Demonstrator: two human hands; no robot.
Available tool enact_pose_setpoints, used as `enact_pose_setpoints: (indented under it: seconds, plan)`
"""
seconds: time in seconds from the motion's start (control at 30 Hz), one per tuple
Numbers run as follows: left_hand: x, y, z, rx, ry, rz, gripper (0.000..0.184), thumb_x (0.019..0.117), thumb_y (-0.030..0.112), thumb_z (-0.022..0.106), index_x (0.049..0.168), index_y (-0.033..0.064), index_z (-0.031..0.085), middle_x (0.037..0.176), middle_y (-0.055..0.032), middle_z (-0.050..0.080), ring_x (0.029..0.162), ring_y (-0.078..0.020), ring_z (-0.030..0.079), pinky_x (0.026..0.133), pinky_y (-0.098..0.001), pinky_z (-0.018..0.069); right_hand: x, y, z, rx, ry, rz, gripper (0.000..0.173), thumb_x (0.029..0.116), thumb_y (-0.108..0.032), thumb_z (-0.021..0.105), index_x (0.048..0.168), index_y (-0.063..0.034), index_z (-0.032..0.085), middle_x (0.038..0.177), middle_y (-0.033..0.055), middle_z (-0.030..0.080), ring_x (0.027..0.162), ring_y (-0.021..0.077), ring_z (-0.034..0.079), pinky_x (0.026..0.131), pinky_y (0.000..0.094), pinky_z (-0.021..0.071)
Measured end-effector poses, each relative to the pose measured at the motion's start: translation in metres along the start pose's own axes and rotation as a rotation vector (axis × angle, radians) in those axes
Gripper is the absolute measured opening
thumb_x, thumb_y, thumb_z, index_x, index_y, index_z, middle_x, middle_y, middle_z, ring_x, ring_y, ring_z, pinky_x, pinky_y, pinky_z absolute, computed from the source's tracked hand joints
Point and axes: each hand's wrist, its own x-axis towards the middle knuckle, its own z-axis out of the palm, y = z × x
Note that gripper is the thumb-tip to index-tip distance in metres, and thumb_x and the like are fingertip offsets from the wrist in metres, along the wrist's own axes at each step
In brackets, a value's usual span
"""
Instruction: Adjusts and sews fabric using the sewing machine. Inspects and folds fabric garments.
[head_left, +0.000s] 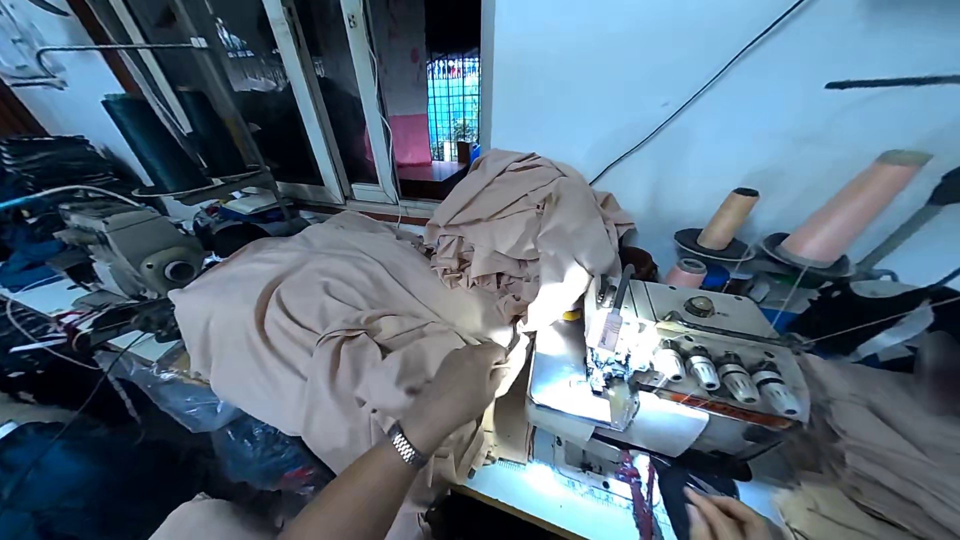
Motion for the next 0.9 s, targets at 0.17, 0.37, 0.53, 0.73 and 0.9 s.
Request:
enact_pose_setpoints:
  seconds: [0.17,0.37,0.53,0.73,0.9]
  plan:
    - [0.011,0.014,0.015,-0.554,-0.140,0.011,0.021,0.1070,0.014,0.050,0.105,0.0025,0.067,0.073,-0.0055,0.057,0.060,-0.0121,0.051,0.058,-0.0291,0.0444,0.000,-0.063,0.030,0.409,-0.146,0.031,0.021,0.0980,-0.006,0.060,0.105,0.0057,0.075,0.096,0.0192,0.069,0.090,0.0195,0.067,0.085,0.0263,0.0561]
    - [0.006,0.016,0.010,-0.751,-0.292,-0.081,0.014,0.1061,0.009,0.052,0.116,0.0027,0.060,0.078,-0.0058,0.063,0.058,-0.0086,0.057,0.053,-0.0231,0.0494,0.003,-0.099,0.053,0.705,-0.250,0.250,0.028,0.1024,-0.015,0.052,0.105,0.0010,0.075,0.087,0.0050,0.071,0.066,0.0020,0.063,0.059,0.0165,0.0537]
    - [-0.008,0.023,0.007,-0.976,-0.251,-0.051,0.040,0.1048,0.001,0.038,0.143,0.0099,0.046,0.093,-0.0059,0.066,0.070,-0.0095,0.062,0.060,-0.0250,0.0538,0.019,-0.131,0.064,0.939,-0.334,0.363,0.028,0.1010,-0.021,0.056,0.110,0.0012,0.071,0.097,0.0052,0.073,0.081,0.0064,0.070,0.066,0.0213,0.0586]
    - [0.004,0.024,0.020,-1.085,-0.281,0.044,0.031,0.1025,-0.003,0.040,0.124,-0.0023,0.061,0.108,-0.0130,0.070,0.083,-0.0144,0.069,0.077,-0.0296,0.0591,0.033,-0.156,0.084,1.317,-0.309,0.718,0.016,0.0963,-0.008,0.059,0.106,0.0029,0.067,0.094,0.0077,0.070,0.084,0.0128,0.069,0.077,0.0282,0.0589]
    - [0.012,0.016,0.024,-0.452,-0.137,0.377,0.023,0.0982,0.003,0.058,0.116,0.0034,0.071,0.119,-0.0069,0.069,0.110,-0.0152,0.065,0.100,-0.0354,0.0516,0.036,-0.136,0.063,1.423,-0.333,0.657,0.029,0.0959,-0.003,0.044,0.116,0.0036,0.063,0.101,0.0078,0.072,0.088,0.0127,0.070,0.079,0.0308,0.0596]
